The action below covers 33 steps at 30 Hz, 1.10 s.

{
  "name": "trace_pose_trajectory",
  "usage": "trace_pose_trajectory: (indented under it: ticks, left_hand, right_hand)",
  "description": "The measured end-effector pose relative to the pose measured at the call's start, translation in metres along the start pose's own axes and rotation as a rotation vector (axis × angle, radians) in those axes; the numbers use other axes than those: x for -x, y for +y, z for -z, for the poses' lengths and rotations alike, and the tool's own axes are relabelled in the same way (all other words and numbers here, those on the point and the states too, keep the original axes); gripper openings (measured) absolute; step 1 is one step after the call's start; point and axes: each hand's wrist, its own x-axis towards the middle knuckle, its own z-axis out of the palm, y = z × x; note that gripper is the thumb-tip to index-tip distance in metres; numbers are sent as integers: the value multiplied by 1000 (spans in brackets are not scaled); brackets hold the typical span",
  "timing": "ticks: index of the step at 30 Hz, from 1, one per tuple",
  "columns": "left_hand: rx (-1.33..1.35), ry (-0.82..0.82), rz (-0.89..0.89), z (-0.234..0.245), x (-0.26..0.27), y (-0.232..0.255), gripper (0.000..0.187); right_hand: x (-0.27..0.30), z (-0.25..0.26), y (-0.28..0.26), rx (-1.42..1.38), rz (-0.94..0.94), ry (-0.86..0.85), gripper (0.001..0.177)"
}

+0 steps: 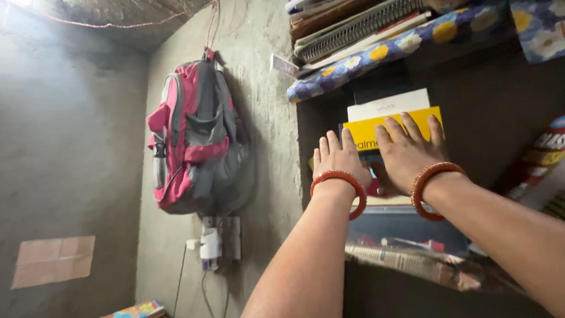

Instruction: The person moves books and small boxes from a shelf to a table, arranging them in a stack. The person handles books, a plastic bag, and several small boxes, placing them on a table covered with newspaper.

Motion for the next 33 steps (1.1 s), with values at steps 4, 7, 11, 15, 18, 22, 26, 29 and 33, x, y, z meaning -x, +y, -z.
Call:
trace_pose_trajectory:
  ticks: [4, 7, 11, 15, 18, 22, 26, 29, 33]
  left_hand:
    - [51, 35, 1, -3, -16, 0, 92]
    - [50, 42, -4, -7, -26, -1, 94]
    - [76, 62, -5, -15, -41, -5, 95]
    - [87, 34, -10, -28, -60, -8, 99]
    - [66, 13, -24, -43, -73, -6, 97]
    - [96, 84, -65, -62, -74, -6, 89]
    - [171, 128, -58, -55, -84, -16, 92]
    - [227, 115, -3, -44, -96, -25, 93]
    - [289, 92, 43, -31, -115, -33, 96]
  right_hand:
    - [-19, -16, 12, -125, -65, 26, 77]
    - [-31, -21, 16, -105, -78, 28, 79]
    - [-42, -30, 17, -153, -110, -20, 84]
    - [-43, -46, 17, -111, -99, -48, 73]
    - [-41, -58, 17, -80, -89, 12, 68]
    - [-41, -68, 17, -79, -82, 79, 72]
    - [-56, -71, 23, -97, -153, 86, 67]
    - [-73, -74, 28, -111, -213, 175, 65]
    - [-90, -75, 40, -169, -297, 149, 70]
